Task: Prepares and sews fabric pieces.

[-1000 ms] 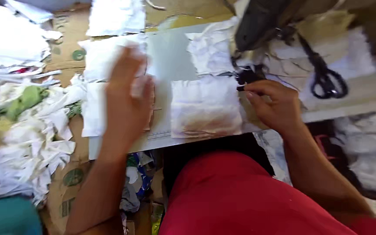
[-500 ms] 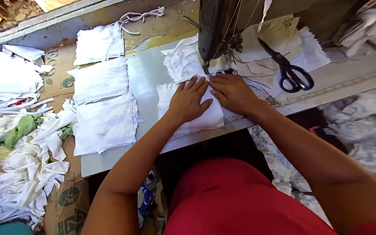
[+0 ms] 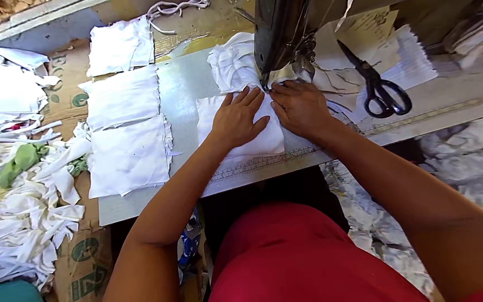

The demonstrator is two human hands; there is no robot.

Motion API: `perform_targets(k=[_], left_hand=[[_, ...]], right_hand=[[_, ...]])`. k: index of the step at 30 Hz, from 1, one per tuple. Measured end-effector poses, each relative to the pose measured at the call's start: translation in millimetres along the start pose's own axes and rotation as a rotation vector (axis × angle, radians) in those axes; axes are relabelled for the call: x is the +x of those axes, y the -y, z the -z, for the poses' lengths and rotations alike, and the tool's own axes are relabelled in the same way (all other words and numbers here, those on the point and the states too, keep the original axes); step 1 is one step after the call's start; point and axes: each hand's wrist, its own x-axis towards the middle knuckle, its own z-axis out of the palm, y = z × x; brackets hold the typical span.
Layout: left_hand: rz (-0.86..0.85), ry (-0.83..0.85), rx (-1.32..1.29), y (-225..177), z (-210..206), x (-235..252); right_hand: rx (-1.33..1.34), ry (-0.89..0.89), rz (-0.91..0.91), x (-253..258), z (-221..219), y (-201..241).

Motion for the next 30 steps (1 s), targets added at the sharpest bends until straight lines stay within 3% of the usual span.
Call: perform_targets(k=[7, 9, 11, 14, 16, 20, 30], left_hand=[[0.077, -0.005, -0.036, -0.6, 2.5, 8.8], [-0.017, -0.128, -0.104, -0.2, 3.0, 6.3], [-0.128, -0.131, -0.152, 0.3, 7.5, 1.4], [-0.183, -0.056, -0.132, 6.6, 6.7, -2.6], [-0.180, -0.063, -0.117, 10.9, 5.6, -1.2], [-0.163, -0.061, -0.100, 12.4, 6.7, 5.3], [-0.047, -0.074, -0.042, 9.8, 1.8, 13.8]], right_hand=[[0.057, 0.002, -0.011, 18.1, -5.3, -10.6], [0.086, 0.016, -0.005, 23.3, -5.8, -16.6], [0.131, 0.017, -0.031, 27.2, -5.0, -18.9], [0.218, -0.149, -0.080, 16.6, 3.1, -10.4], [0.219, -0.282, 0.013, 1.3, 4.7, -1.3], [0.134, -0.188, 0.181, -19.2, -3.1, 2.0], [-0.078, -0.116, -0.016, -8.1, -7.6, 9.0]])
